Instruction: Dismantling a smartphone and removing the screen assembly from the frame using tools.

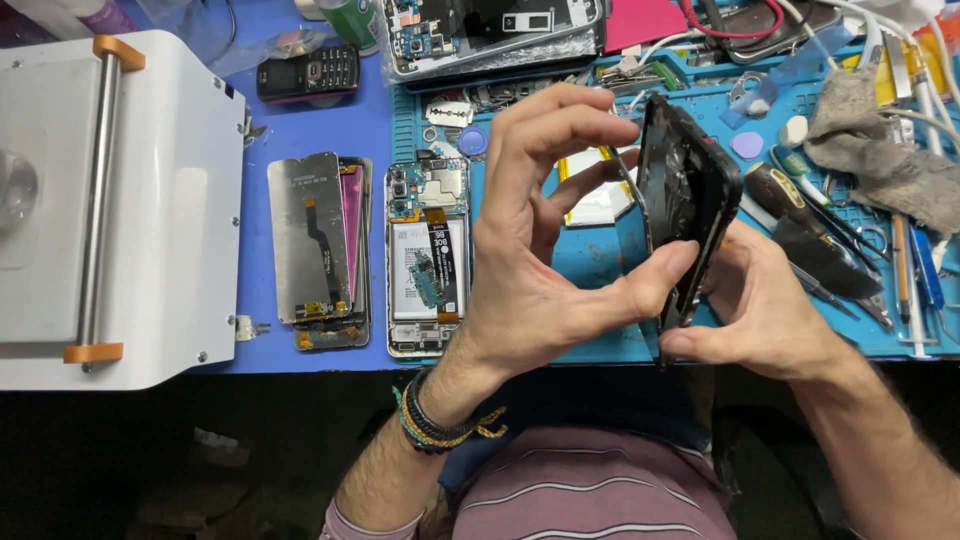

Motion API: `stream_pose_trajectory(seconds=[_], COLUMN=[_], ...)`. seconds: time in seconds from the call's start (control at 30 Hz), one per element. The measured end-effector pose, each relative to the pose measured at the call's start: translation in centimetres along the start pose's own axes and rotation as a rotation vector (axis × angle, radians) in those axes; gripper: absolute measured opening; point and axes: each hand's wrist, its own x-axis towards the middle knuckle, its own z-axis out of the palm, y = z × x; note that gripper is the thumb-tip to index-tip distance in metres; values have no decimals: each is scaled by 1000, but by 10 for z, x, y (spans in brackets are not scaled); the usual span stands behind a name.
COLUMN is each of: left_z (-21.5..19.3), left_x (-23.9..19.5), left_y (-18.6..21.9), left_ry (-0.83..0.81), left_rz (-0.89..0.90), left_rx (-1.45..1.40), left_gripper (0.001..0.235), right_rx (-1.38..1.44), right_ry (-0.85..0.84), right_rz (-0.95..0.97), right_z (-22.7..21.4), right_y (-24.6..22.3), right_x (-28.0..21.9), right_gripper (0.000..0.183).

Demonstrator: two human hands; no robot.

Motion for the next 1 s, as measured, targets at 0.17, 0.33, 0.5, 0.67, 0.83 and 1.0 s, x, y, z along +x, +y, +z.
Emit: stream_pose_trajectory(seconds=[0.17,0.33,0.5,0.67,0.83,1.0], left_z=[2,7,18,21,15,16], left_x=[-4,-8,-15,-12,-8,-5], left_y=[-12,-7,-1,10,7,6], left_ry=[33,-19,-92,-59,-59,-42], left_rz=[11,-77,-291,-305,-320,-324], left_rx=[-151,-5,22,122,115,107], left_gripper=[93,109,91,73,79,76], right_rx=[-50,-158,-143,-150,-197,-224], right_ry=[12,36,42,166,47,124], right_rz=[0,-62,-114,-12,-137,-73], right_z=[7,18,26,-5,40,10], right_y=[-8,-26,-37,-3,-54,-25], right_x=[2,9,10,-4,17,3], right_gripper=[87,99,99,76,95,87])
